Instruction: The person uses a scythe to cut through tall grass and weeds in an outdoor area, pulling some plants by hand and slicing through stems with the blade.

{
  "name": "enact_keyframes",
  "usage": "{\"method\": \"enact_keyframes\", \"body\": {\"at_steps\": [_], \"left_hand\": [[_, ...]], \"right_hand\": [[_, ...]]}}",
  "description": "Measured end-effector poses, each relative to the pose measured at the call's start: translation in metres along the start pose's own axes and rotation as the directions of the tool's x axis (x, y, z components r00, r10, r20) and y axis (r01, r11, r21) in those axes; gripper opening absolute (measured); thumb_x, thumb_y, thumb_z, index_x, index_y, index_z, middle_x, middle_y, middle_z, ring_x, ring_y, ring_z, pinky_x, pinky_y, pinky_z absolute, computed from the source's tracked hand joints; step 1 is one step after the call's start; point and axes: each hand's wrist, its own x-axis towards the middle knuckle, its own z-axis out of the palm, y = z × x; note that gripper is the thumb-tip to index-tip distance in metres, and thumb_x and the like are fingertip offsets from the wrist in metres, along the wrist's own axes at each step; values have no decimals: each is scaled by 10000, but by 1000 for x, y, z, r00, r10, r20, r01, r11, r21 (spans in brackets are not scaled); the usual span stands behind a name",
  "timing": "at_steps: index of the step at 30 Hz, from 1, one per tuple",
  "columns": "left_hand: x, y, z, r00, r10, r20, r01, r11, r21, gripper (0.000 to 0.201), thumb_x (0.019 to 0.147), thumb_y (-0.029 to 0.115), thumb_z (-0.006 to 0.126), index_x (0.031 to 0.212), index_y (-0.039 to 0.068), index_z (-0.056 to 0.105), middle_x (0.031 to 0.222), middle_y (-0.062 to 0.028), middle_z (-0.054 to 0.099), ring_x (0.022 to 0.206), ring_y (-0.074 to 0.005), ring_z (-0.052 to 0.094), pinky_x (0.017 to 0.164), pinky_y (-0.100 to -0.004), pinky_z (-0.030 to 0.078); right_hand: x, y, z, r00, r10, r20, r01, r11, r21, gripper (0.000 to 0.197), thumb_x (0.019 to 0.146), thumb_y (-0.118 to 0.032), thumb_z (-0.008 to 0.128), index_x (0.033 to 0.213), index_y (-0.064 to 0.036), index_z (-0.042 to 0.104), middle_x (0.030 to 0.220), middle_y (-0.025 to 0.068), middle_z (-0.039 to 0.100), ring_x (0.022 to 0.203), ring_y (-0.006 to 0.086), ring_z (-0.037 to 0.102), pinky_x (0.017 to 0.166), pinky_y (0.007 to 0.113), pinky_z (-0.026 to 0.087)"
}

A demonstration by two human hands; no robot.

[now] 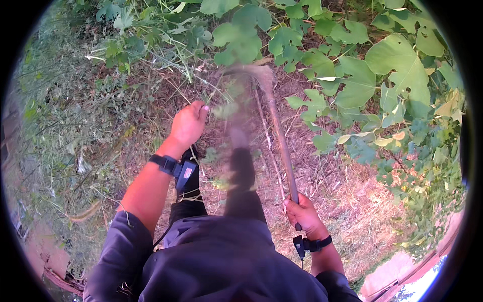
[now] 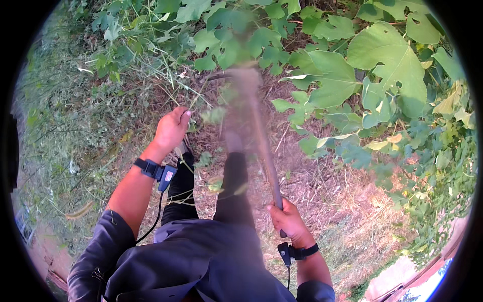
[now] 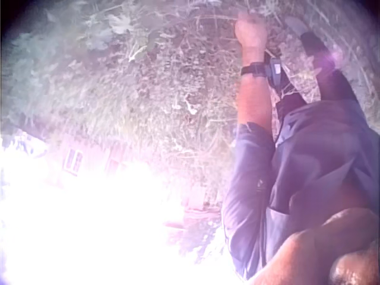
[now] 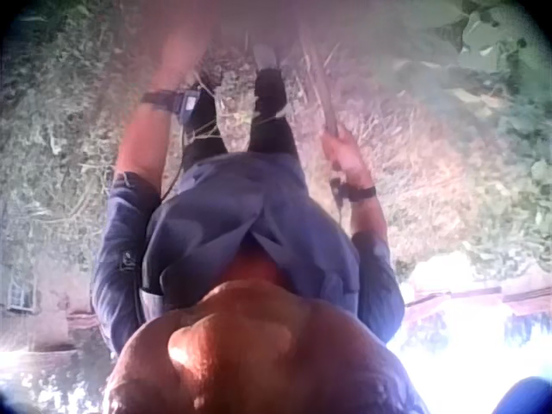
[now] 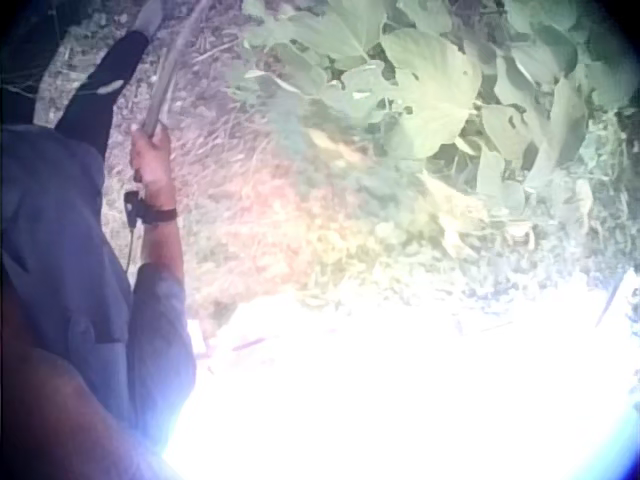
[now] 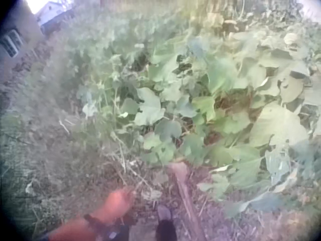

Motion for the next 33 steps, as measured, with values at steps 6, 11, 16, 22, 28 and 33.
{"method": "enact_keyframes", "body": {"at_steps": [6, 11, 16, 22, 28, 33], "left_hand": [[-77, -11, -45, 998, -41, -55, 43, 999, 28, 238, 952, 270, 543, 1023, 62, 634, 784, -201, 658, 762, -393, 646, 687, -468, 509], [-104, 32, -57, 999, -21, -50, 22, 999, 28, 214, 952, 255, 545, 989, 64, 636, 766, -197, 653, 739, -382, 647, 667, -462, 508], [-109, 66, -55, 991, 61, -117, -57, 998, 37, 206, 944, 217, 558, 964, 28, 637, 718, -176, 645, 700, -355, 657, 643, -433, 510], [-109, 72, -78, 991, 22, -132, -20, 1000, 18, 243, 949, 277, 524, 945, 56, 625, 750, -200, 640, 741, -401, 631, 674, -490, 496], [-103, 62, -91, 981, 71, -179, -71, 997, 6, 253, 940, 282, 528, 906, 49, 623, 718, -203, 627, 726, -410, 626, 656, -498, 490], [-108, 65, -81, 980, 182, -78, -173, 978, 113, 275, 928, 295, 493, 907, 57, 630, 798, -189, 672, 767, -388, 659, 691, -496, 529]], "right_hand": [[23, -20, -17, 956, -215, -197, 195, 974, -115, 182, 932, -190, 628, 924, -69, 493, 563, -41, 441, 410, 60, 408, 368, 239, 340], [80, -79, -8, 884, -444, -143, 416, 889, -192, 213, 931, -226, 626, 895, -70, 485, 576, -22, 460, 397, 61, 419, 353, 244, 353], [168, -157, -8, 612, -771, -175, 332, 452, -828, 346, 891, -304, 637, 1051, -8, 562, 840, 183, 671, 778, 373, 658, 704, 439, 525], [149, -141, -52, 496, -856, -142, 154, 248, -957, 330, 892, -302, 616, 1051, -16, 572, 903, 231, 657, 863, 418, 641, 779, 487, 498], [15, -24, -68, 558, -770, -309, 124, 446, -887, 275, 865, -277, 664, 929, -23, 580, 802, 220, 648, 791, 414, 647, 694, 473, 501], [-30, 22, -44, 532, -791, -300, 170, 447, -878, 284, 857, -282, 671, 894, -14, 584, 760, 196, 635, 739, 399, 638, 677, 458, 494]]}}
